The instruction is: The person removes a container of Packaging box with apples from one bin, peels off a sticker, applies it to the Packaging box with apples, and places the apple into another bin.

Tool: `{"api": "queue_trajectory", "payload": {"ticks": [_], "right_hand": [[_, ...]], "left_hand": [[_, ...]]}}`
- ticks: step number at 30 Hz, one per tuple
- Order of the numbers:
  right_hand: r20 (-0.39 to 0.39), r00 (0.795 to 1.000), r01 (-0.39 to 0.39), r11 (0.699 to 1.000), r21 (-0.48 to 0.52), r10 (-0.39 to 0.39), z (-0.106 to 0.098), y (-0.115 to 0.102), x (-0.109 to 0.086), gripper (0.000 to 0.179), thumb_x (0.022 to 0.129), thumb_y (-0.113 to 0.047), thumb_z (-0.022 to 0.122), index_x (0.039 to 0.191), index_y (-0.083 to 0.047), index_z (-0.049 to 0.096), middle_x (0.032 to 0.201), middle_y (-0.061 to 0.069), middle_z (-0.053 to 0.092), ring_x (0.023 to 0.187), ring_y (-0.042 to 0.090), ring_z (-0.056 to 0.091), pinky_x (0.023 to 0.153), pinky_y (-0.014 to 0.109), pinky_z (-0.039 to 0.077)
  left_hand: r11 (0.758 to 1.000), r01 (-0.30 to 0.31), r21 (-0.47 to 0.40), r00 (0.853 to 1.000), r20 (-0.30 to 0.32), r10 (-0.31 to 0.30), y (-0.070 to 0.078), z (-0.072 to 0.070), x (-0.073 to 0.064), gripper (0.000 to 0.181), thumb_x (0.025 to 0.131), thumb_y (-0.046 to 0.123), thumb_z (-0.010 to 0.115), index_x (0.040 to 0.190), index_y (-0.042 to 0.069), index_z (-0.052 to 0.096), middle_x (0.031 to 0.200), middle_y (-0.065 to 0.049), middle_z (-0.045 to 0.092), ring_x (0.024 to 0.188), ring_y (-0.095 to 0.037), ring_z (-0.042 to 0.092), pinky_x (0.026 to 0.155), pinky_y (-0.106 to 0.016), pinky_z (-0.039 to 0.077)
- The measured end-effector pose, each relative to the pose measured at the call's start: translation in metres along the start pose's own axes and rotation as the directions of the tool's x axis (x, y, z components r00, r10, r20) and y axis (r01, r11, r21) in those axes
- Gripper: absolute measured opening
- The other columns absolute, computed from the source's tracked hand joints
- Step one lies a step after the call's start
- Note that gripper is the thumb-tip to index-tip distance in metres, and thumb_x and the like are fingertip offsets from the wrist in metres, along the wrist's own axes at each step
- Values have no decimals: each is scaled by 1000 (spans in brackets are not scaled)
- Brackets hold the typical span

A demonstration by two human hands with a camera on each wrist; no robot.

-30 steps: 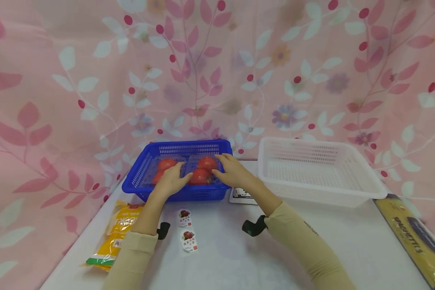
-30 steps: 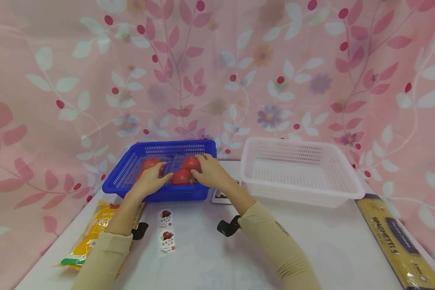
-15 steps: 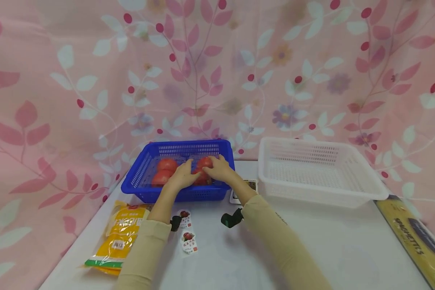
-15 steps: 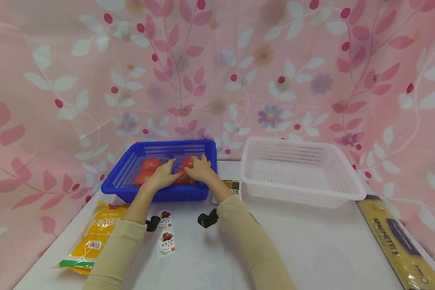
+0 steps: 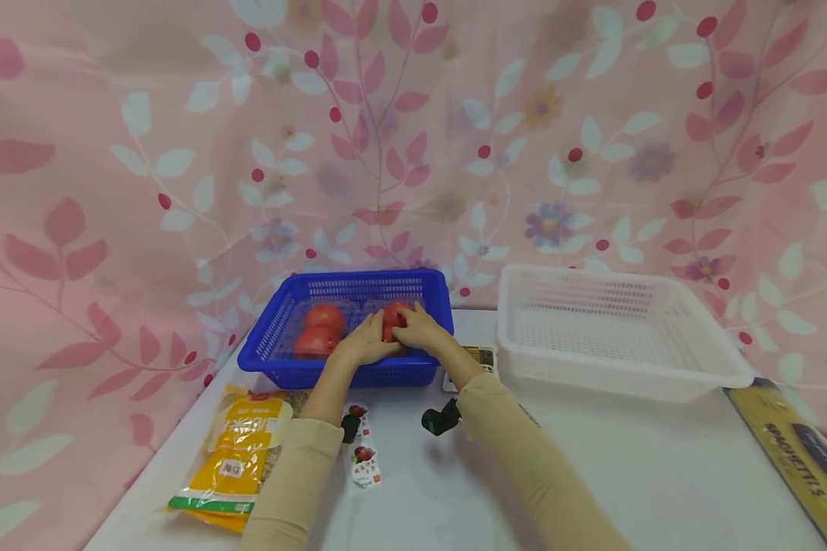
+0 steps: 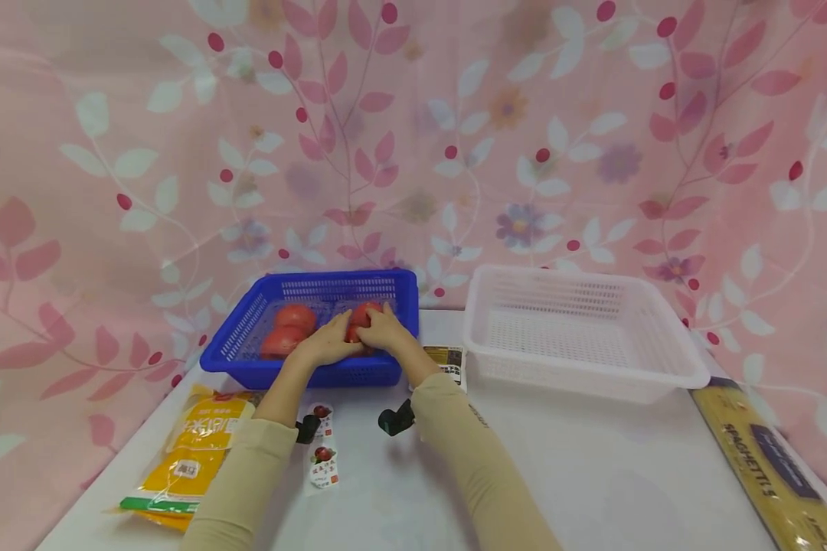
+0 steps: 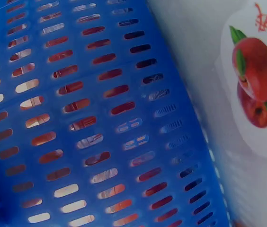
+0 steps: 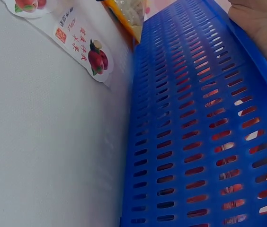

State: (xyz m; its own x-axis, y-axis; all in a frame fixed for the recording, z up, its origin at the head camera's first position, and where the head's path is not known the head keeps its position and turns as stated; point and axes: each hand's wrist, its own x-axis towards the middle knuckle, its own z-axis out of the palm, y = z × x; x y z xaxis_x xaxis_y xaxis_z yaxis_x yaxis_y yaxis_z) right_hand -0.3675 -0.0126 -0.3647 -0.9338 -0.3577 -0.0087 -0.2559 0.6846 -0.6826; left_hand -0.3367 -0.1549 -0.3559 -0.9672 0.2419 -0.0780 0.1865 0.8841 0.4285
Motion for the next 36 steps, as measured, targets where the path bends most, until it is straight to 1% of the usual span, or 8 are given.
{"api": "queue_trajectory", "payload": {"ticks": [4, 7, 12, 18, 23, 27, 32, 36], "right_hand": [[7, 1000, -16, 1000, -9, 16, 1, 1, 0, 61, 88, -25, 54, 143, -10, 31, 149, 22, 11, 136, 35, 11, 104, 51, 25], [15, 1000, 3, 999, -46, -2, 2, 1, 1, 63, 90, -29, 56, 143, -9, 30, 148, 23, 14, 137, 34, 8, 104, 50, 25], [7, 999, 50, 992, -116, -49, 4, 1, 3, 65, 90, -34, 58, 142, -5, 32, 146, 26, 18, 136, 36, 14, 104, 47, 27], [13, 1000, 17, 992, -123, -16, 4, 4, 7, 75, 85, -44, 60, 143, -9, 29, 148, 24, 12, 132, 42, 20, 102, 57, 23], [1, 1000, 29, 991, -128, -29, 6, 9, 12, 82, 80, -51, 61, 142, -8, 31, 146, 27, 15, 129, 49, 20, 99, 64, 20], [-6, 1000, 26, 989, -147, -27, 7, 7, 9, 78, 82, -48, 59, 143, -7, 30, 147, 24, 16, 133, 44, 16, 102, 61, 16], [-23, 998, 60, 978, -197, -66, 5, 3, 4, 73, 85, -48, 54, 142, -6, 32, 146, 23, 22, 135, 38, 14, 103, 61, 15], [-55, 996, 59, 977, -204, -71, 1, -1, 2, 70, 86, -47, 54, 140, -6, 36, 144, 21, 29, 135, 35, 16, 103, 61, 16]], "left_hand": [[1000, 6, 0, 999, 33, -6, 1, 1, -1, 83, 87, 45, 53, 145, 0, 14, 148, -25, 10, 132, -46, 17, 102, -60, 18], [1000, 0, 13, 999, 38, -1, -1, 2, -1, 83, 88, 48, 51, 146, 3, 14, 149, -23, 9, 131, -46, 17, 102, -61, 14], [1000, -6, 9, 1000, 30, 6, -7, 3, -2, 84, 87, 51, 51, 147, 6, 13, 150, -20, 7, 129, -51, 16, 101, -65, 9], [999, -27, -26, 999, -17, 27, -6, 3, -1, 84, 83, 49, 57, 145, 6, 22, 149, -21, 16, 131, -44, 21, 100, -65, 14], [998, -25, -63, 999, -41, 22, -5, 5, -1, 85, 80, 49, 61, 144, 7, 27, 148, -20, 20, 129, -48, 21, 99, -65, 18], [996, -37, -80, 998, -59, 32, -5, 6, -2, 84, 79, 47, 63, 144, 6, 28, 148, -21, 20, 129, -51, 19, 99, -66, 13], [996, -28, -84, 995, -99, 20, -5, 7, -4, 77, 81, 45, 62, 142, 7, 33, 147, -21, 22, 128, -50, 20, 99, -66, 14], [996, -47, -70, 989, -145, 37, -4, 6, -4, 73, 82, 43, 62, 140, 7, 37, 146, -21, 26, 128, -50, 23, 98, -66, 17]]}}
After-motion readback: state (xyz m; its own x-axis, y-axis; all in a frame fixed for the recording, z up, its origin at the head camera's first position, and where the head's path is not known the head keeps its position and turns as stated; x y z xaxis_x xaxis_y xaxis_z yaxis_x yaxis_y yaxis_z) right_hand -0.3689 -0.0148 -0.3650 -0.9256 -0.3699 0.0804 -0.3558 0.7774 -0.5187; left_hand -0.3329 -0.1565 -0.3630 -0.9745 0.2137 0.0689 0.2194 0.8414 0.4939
